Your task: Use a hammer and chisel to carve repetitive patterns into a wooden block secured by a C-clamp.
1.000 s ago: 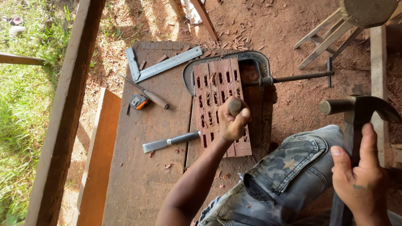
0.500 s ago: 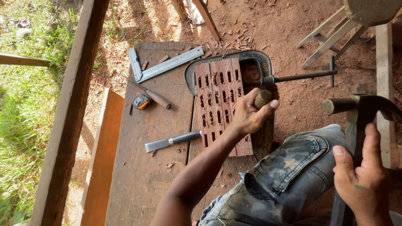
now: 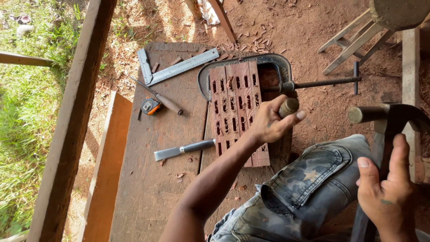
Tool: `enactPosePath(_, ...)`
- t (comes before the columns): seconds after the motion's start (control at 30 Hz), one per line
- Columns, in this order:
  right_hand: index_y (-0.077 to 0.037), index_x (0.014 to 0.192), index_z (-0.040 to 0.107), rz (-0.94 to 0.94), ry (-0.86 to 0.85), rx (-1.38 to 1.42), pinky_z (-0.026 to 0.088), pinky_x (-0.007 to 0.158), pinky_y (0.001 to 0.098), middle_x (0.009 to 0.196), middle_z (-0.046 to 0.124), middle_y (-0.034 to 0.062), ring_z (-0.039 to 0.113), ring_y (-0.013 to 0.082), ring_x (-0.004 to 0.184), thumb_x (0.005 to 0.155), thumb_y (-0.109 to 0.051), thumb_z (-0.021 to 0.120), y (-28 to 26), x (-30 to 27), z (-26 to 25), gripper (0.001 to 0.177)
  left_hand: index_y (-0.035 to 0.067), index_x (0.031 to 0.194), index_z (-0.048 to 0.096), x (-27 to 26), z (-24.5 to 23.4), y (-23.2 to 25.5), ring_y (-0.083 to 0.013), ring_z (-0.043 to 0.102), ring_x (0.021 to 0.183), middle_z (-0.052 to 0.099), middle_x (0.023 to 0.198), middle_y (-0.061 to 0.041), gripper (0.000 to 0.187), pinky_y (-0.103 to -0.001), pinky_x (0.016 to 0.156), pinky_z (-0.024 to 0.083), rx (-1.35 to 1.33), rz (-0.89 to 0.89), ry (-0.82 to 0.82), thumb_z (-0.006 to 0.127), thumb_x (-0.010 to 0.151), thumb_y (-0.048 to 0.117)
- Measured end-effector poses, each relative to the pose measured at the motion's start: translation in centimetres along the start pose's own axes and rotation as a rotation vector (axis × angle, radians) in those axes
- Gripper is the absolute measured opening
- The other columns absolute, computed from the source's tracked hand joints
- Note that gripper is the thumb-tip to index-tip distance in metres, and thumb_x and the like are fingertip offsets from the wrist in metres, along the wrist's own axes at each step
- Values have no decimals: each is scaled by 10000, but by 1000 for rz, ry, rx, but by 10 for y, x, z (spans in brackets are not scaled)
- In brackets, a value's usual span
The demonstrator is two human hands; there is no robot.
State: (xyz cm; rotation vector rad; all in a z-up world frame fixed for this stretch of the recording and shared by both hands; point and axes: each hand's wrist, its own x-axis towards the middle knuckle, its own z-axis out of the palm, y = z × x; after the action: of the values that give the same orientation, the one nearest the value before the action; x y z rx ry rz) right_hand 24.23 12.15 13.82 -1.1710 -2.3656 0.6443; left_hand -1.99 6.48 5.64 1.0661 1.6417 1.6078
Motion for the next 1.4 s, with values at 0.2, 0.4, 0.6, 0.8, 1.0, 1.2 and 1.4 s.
enactPosePath(0.2, 191, 1721, 367, 5, -1, 16, 443, 528, 398, 664, 584, 217, 549, 315, 514, 1073, 73, 652, 1, -1, 2, 718, 147, 762, 534, -11, -9, -4, -118, 474, 495, 494, 609, 53, 375, -270, 426, 395, -91, 224, -30, 634, 878, 490)
enactPosePath(0.4, 186, 1722, 364, 21, -1, 13, 448, 544, 408, 699, 589, 228, 549, 324, 527, 1074, 59, 652, 1, -3, 3, 720, 177, 684, 455, -32, -32, -26, -92, 430, 478, 489, 581, 60, 293, -252, 455, 401, -279, 357, 119, 701, 815, 269)
enactPosePath(0.6, 294, 1525, 515, -275, 83, -127, 498, 715, 513, 1186, 653, 416, 589, 445, 718, 987, 84, 716, 1, 5, 0, 612, 93, 850, 573, -47, -33, -38, -109, 507, 429, 617, 637, -36, 190, -258, 380, 441, -529, 339, 348, 703, 924, 210)
enactPosePath(0.8, 190, 1628, 579, -155, 49, -270, 502, 641, 428, 704, 647, 136, 605, 359, 602, 1053, -58, 757, 2, 1, -1, 651, 145, 758, 506, -41, -12, -32, -109, 448, 488, 501, 624, 27, 378, -285, 442, 444, -67, 369, 501, 633, 947, 448)
enactPosePath(1.0, 202, 1614, 503, -206, 86, -165, 537, 735, 504, 1235, 709, 395, 679, 504, 885, 1023, 18, 718, 6, -3, 3, 655, 149, 749, 469, -37, 0, -22, -144, 486, 453, 476, 605, 22, 381, -293, 403, 438, 41, 365, 356, 697, 885, 422)
enactPosePath(1.2, 123, 1656, 445, -90, 59, -70, 488, 576, 504, 1026, 708, 353, 629, 480, 673, 1027, -39, 688, -2, -7, 0, 694, 109, 718, 482, -38, 5, 1, -152, 485, 482, 497, 591, 12, 325, -297, 427, 368, 79, 322, 312, 776, 785, 232)
enactPosePath(1.4, 199, 1589, 275, -218, 51, 338, 398, 499, 311, 805, 529, 168, 471, 203, 510, 984, 77, 460, -70, -7, -57, 644, 88, 791, 530, -54, 7, -16, -170, 474, 477, 505, 610, -11, 288, -304, 435, 397, 157, 358, 315, 773, 808, 243)
